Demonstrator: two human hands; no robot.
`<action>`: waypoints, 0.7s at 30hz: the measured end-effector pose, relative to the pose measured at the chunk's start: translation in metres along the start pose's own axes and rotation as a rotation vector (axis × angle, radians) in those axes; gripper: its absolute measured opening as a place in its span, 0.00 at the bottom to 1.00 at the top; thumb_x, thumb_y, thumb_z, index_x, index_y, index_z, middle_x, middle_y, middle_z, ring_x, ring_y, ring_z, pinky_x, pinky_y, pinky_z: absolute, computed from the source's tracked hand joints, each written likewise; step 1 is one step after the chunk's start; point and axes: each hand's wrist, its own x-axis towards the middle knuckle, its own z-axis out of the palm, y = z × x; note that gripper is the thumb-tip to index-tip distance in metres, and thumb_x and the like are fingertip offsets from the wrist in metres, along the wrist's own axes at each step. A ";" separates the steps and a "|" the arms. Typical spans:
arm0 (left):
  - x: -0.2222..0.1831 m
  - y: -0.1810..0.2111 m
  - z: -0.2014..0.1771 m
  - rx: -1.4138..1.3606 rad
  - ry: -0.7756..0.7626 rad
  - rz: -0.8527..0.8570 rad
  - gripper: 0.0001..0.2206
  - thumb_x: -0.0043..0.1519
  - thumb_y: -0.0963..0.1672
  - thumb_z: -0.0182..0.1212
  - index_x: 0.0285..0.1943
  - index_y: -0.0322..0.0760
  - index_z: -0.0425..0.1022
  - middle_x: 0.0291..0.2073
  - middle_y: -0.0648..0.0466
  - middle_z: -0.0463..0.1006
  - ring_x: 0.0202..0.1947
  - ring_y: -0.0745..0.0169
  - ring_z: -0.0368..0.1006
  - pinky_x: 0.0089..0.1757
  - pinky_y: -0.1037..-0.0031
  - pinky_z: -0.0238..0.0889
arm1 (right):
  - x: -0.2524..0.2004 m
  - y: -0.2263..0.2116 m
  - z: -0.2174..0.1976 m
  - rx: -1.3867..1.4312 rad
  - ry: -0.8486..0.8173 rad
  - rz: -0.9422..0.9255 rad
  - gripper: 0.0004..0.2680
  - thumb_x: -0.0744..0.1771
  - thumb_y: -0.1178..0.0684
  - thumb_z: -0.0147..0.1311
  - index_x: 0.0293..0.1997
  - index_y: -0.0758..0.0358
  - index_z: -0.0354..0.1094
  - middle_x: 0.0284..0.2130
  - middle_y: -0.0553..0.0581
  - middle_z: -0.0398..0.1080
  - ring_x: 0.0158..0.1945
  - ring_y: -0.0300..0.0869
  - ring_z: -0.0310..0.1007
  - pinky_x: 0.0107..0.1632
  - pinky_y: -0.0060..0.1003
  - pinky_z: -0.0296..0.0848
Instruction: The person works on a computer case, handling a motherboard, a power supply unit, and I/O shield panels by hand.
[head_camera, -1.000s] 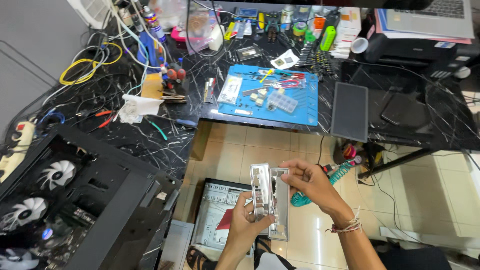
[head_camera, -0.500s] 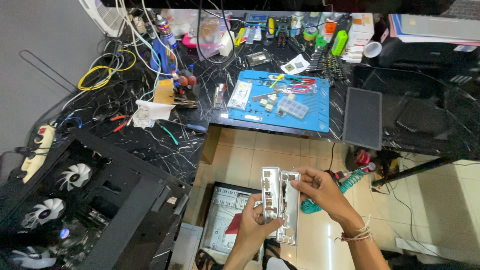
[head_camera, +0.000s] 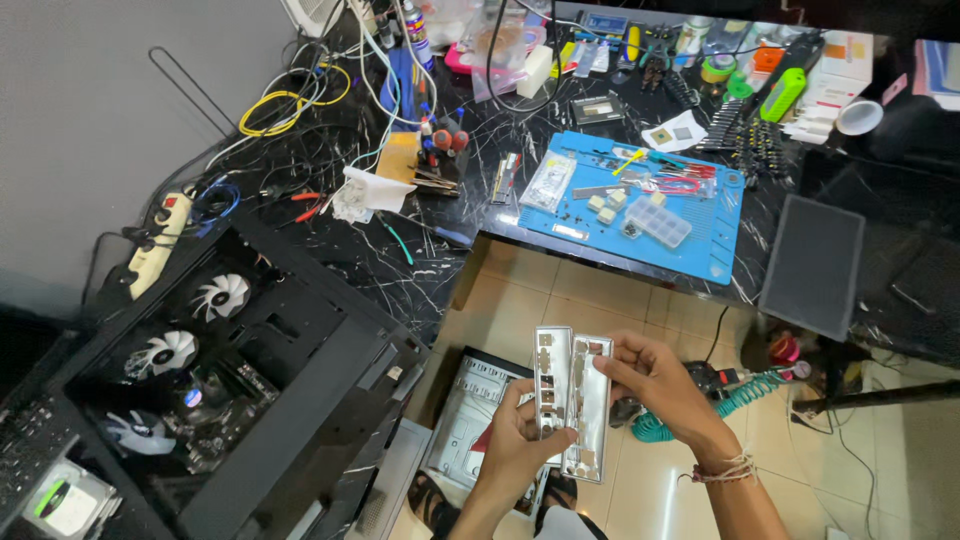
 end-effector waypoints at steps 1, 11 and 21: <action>0.003 -0.004 -0.003 -0.009 0.009 -0.001 0.25 0.54 0.36 0.72 0.61 0.41 0.70 0.45 0.47 0.91 0.39 0.61 0.82 0.42 0.71 0.76 | 0.000 -0.006 0.004 -0.005 -0.011 0.004 0.08 0.69 0.54 0.62 0.48 0.68 0.80 0.24 0.55 0.74 0.30 0.42 0.78 0.37 0.37 0.82; 0.002 -0.010 -0.026 -0.147 0.323 0.101 0.29 0.56 0.39 0.73 0.67 0.45 0.67 0.55 0.52 0.88 0.39 0.63 0.76 0.40 0.72 0.72 | 0.013 0.012 0.042 -0.189 -0.336 0.050 0.09 0.67 0.53 0.65 0.48 0.65 0.83 0.25 0.57 0.83 0.22 0.42 0.80 0.28 0.31 0.69; -0.011 -0.011 -0.085 -0.246 0.334 0.223 0.31 0.57 0.41 0.71 0.70 0.45 0.64 0.56 0.53 0.87 0.47 0.65 0.79 0.48 0.74 0.71 | 0.037 0.017 0.109 -0.129 -0.427 0.015 0.07 0.69 0.56 0.60 0.48 0.67 0.79 0.36 0.60 0.86 0.30 0.42 0.78 0.34 0.36 0.75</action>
